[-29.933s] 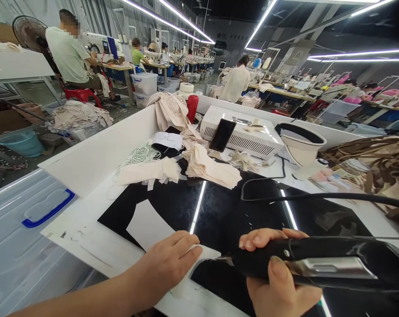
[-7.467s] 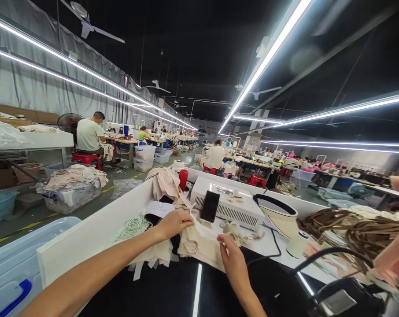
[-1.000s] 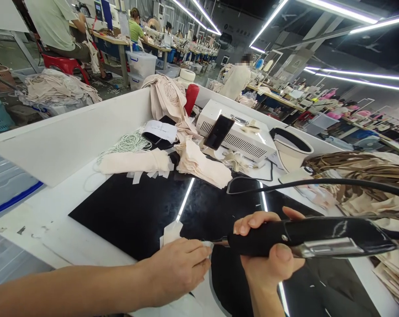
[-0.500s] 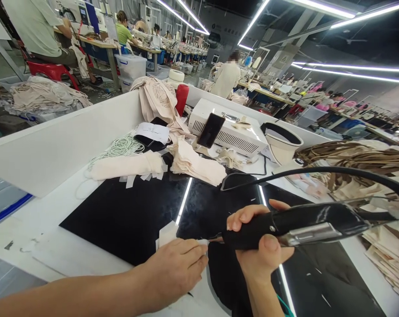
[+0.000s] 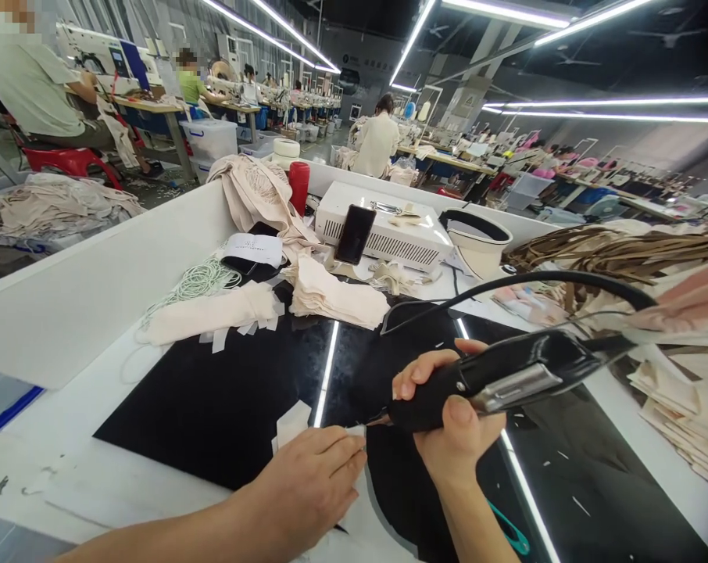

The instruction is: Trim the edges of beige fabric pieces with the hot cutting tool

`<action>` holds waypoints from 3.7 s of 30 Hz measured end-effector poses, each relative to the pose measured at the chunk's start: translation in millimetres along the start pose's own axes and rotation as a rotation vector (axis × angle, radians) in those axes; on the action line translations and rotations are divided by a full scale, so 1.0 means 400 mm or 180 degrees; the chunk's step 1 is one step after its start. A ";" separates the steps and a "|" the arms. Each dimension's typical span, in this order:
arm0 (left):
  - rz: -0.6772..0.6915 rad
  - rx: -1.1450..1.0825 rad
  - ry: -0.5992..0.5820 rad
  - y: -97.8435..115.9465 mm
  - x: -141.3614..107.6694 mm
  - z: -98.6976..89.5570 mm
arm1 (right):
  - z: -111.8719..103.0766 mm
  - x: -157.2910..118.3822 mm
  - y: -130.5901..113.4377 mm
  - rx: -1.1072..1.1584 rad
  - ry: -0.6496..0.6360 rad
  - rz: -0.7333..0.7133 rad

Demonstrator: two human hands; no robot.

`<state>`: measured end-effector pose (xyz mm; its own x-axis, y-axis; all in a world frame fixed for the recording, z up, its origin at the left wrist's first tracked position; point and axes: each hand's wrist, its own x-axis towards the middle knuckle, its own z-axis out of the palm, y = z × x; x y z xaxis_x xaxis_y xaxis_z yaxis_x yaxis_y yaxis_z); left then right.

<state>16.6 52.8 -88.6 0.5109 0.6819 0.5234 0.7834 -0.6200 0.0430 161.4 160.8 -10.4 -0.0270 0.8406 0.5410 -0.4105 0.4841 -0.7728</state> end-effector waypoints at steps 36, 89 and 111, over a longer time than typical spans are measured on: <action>0.0179 0.0235 0.0057 -0.011 0.002 -0.005 | -0.009 -0.022 0.023 0.0200 -0.0109 -0.0013; 0.0157 0.0387 -0.0060 -0.001 -0.020 0.013 | 0.006 -0.025 0.017 -0.0084 -0.0005 0.0005; 0.0024 0.0134 -0.0057 0.001 -0.012 0.014 | 0.029 -0.040 0.020 0.0044 -0.0044 0.0023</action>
<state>16.4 51.3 -95.8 0.5228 0.6844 0.5081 0.7936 -0.6084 0.0030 148.0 148.3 -21.4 -0.0426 0.8405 0.5401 -0.4227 0.4747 -0.7720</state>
